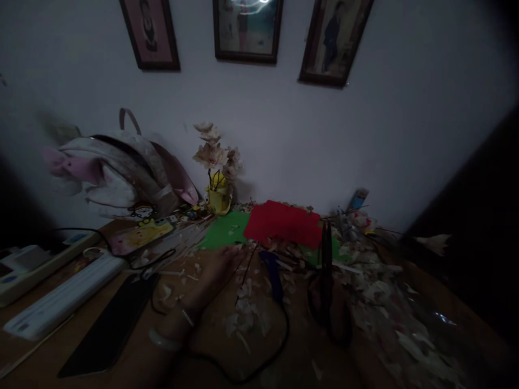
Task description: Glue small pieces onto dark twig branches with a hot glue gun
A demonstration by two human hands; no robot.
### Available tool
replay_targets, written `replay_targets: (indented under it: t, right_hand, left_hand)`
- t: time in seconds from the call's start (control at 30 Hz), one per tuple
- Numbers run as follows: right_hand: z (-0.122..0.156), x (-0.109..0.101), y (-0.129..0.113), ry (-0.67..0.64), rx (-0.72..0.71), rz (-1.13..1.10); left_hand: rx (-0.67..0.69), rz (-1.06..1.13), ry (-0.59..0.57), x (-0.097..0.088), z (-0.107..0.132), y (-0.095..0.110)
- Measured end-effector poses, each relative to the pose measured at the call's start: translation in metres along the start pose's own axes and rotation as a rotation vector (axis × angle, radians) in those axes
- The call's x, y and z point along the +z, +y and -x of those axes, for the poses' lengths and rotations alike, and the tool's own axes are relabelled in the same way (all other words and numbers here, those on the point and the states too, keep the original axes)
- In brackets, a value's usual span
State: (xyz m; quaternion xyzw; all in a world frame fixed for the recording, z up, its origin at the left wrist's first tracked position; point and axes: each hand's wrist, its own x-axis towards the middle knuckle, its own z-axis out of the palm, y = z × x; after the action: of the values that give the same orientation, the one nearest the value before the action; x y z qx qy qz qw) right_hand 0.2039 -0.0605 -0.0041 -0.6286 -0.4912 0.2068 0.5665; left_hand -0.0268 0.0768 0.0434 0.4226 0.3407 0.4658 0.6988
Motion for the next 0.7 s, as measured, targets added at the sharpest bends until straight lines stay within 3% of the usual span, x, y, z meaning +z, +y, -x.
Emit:
replay_targets:
  t: [0.23,0.47,0.57,0.63,0.7]
  right_hand:
    - [0.000,0.002,0.002,-0.024,0.030,-0.058]
    - [-0.001,0.001,0.005,0.006,0.059,-0.152]
    - [-0.002,0.000,0.006,0.024,0.073,-0.195]
    - [-0.002,-0.001,0.007,0.038,0.084,-0.221]
    - [-0.002,-0.001,0.008,0.051,0.095,-0.246]
  left_hand:
    - [0.049,-0.067,0.012,-0.002,-0.002,0.000]
    - [0.062,-0.074,-0.090,-0.005,-0.006,-0.013]
    - [0.072,-0.104,-0.107,-0.009,-0.008,-0.009]
    - [0.075,-0.227,-0.088,-0.020,-0.013,0.001]
    - [0.027,-0.806,-0.076,-0.039,-0.020,0.016]
